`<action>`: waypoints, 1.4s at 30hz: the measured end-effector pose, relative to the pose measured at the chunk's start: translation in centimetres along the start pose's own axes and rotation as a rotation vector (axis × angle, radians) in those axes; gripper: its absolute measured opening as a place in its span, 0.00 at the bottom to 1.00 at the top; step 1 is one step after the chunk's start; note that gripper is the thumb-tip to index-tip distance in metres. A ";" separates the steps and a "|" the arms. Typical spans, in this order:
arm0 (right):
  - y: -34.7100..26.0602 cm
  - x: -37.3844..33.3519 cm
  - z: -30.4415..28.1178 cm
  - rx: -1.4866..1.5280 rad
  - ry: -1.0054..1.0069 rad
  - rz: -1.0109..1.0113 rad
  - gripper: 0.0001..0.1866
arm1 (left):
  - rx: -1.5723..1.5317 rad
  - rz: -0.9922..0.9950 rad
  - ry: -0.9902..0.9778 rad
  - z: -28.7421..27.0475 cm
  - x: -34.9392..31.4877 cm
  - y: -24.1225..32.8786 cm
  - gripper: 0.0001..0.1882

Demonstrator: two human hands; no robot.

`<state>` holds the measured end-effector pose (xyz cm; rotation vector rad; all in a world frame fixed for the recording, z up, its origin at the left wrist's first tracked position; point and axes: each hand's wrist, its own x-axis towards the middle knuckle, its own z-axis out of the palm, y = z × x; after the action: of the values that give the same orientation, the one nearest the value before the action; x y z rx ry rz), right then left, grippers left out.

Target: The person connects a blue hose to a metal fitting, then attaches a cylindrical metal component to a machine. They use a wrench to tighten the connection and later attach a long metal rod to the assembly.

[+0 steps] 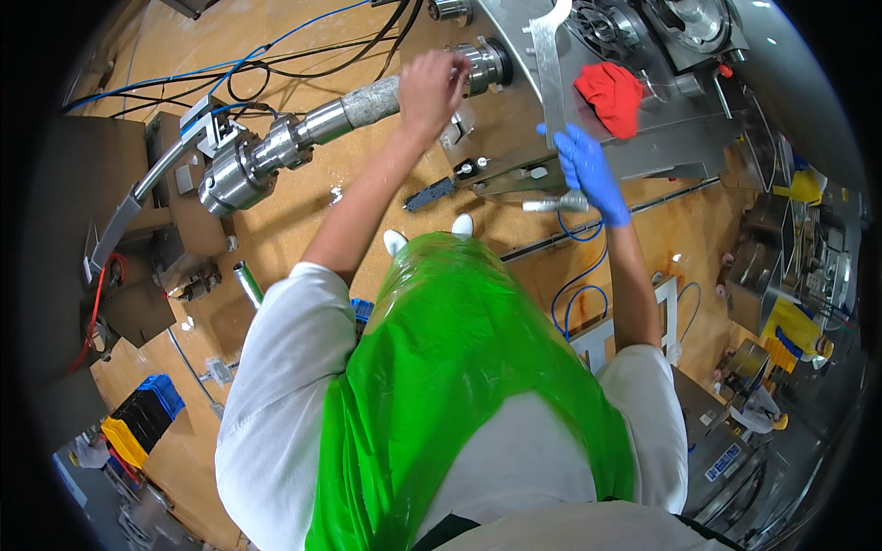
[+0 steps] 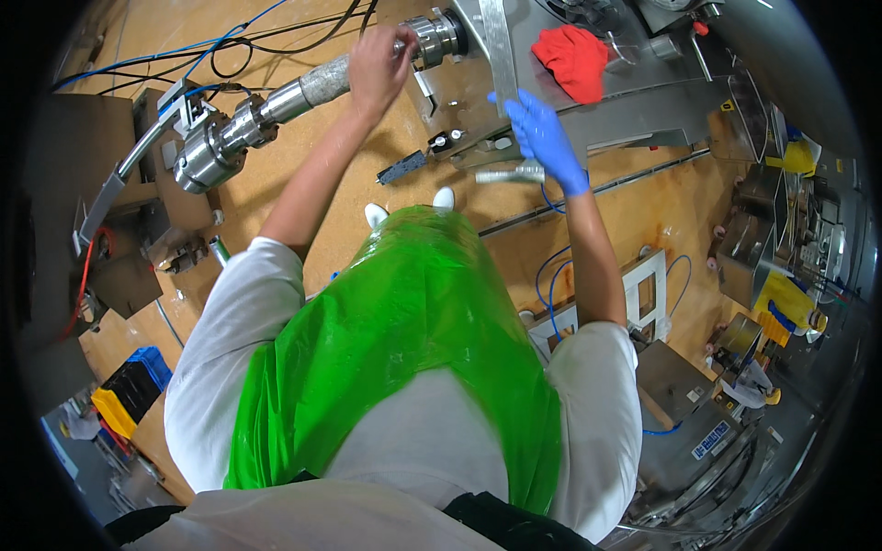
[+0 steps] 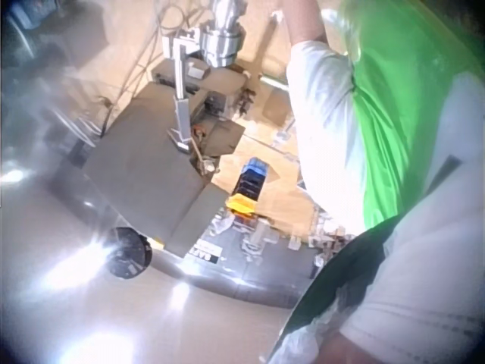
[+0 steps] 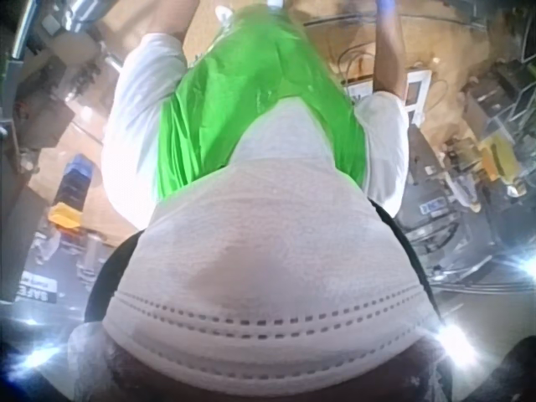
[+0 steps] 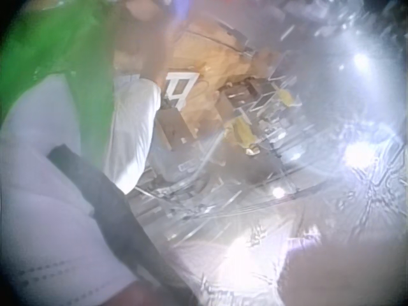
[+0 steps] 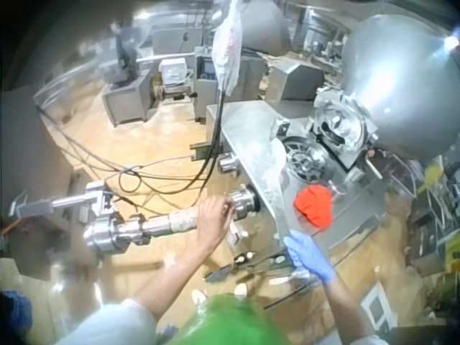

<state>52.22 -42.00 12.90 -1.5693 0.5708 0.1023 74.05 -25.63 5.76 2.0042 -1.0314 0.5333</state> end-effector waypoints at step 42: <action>-1.5 4.0 -2.8 0.315 -0.137 0.221 0.21 | -1.414 -0.966 0.473 12.4 -8.5 -4.8 0.15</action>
<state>55.52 -45.91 12.94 -1.1820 0.6184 0.2716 73.17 -29.94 -9.39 0.7835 0.0615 -0.2563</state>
